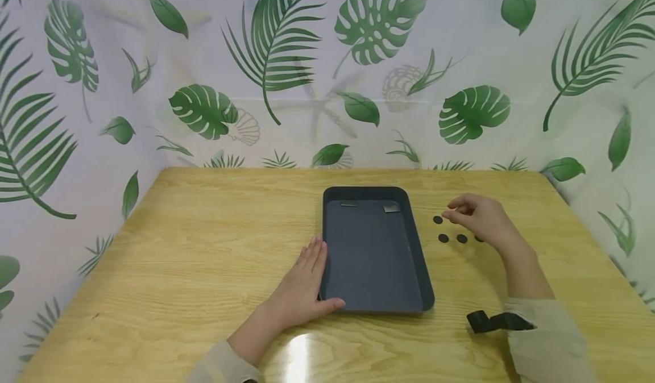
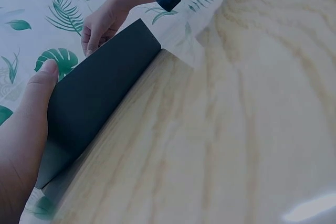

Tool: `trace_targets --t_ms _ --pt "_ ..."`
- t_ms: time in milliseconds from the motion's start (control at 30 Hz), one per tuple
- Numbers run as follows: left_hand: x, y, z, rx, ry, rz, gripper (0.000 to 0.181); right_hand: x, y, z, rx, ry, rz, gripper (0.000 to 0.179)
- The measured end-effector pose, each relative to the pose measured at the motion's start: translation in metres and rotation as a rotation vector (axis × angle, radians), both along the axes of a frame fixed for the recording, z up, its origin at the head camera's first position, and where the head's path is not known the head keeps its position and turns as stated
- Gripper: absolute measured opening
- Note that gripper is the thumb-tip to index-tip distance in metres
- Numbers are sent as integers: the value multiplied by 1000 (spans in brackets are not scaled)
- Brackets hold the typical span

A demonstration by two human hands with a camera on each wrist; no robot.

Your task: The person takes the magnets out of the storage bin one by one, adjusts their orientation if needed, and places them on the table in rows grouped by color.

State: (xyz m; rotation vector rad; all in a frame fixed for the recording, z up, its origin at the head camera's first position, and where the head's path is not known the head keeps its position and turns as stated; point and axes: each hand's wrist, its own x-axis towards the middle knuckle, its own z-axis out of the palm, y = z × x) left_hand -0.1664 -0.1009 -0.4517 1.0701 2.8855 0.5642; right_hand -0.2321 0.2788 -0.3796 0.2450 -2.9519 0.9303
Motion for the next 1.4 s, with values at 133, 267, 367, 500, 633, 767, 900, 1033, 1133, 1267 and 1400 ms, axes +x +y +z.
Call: trace_targets --t_ms 133,267,367,500,633,767,900,1033,1133,1267,1400 --pt "-1 -1 -2 -3 4 -1 114 -3 -5 13 -3 -19 23 45" --pt "-1 0 -2 1 12 2 115 -9 -11 24 8 -33 38 45" --pt "-1 1 -3 1 7 3 113 -13 -15 30 4 -75 44 48" --pt "-1 2 -3 3 -4 1 109 -17 -21 36 -6 -110 65 48" --pt "-2 2 -4 -1 -2 -1 109 -22 -27 39 -4 -76 102 43" --pt "-2 2 -4 -7 -1 3 109 -27 -35 42 -3 -67 133 42" --pt "-2 2 -5 -12 -4 6 108 -30 -43 45 5 -82 153 41" --pt "-2 1 -5 -14 -16 8 106 -35 -50 48 -9 -80 169 40" --pt "-2 1 -5 -11 -16 8 106 -41 -56 47 -18 -67 184 37" --pt "-2 1 -4 -12 -5 6 108 -50 -66 46 -20 -65 211 36" --pt "-1 1 -4 6 -9 1 109 -56 -78 45 -59 -85 234 36"
